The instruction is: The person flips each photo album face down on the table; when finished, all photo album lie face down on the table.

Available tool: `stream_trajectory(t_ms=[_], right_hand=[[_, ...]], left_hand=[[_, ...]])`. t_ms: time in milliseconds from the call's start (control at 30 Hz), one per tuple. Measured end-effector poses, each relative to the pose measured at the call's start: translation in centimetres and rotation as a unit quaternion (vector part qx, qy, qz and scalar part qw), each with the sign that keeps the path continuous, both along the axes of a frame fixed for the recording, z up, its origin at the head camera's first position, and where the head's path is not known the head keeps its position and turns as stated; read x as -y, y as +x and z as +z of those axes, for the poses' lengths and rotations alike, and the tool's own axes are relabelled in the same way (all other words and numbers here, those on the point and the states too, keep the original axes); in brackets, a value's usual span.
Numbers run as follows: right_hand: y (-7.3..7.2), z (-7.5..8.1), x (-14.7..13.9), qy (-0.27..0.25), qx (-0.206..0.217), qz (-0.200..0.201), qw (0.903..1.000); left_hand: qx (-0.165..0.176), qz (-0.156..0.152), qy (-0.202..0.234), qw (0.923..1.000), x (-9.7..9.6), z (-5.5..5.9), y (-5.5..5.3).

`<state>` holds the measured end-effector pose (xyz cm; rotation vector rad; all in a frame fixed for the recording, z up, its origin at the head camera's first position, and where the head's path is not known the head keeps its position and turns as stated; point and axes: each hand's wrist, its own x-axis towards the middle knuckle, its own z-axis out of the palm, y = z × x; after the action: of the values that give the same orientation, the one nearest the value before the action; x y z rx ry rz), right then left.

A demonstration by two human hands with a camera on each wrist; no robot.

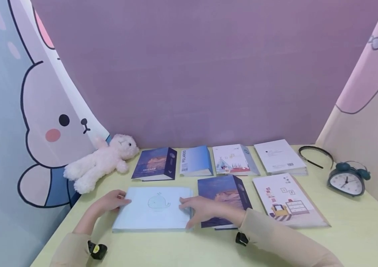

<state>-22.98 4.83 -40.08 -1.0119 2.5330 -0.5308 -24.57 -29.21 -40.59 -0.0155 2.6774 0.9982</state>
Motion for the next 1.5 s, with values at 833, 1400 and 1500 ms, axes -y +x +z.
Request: stream_trajectory(t_ms=[833,1400,1500], right_hand=[[-1.1,-0.4,0.7,0.012,-0.032,0.020,0.9992],[-0.7,1.3,4.2,-0.135,-0.037,0.103,0.9849],[-0.8,1.6,5.0,-0.161,-0.045,0.103,0.9804]], left_hand=[[-0.003,0.039,0.101,0.9941,1.0,1.7,0.0],[-0.089,0.040,0.125,0.9873,-0.8,5.2,0.7],[-0.109,0.037,0.119,0.9862,-1.5,6.0,0.9]])
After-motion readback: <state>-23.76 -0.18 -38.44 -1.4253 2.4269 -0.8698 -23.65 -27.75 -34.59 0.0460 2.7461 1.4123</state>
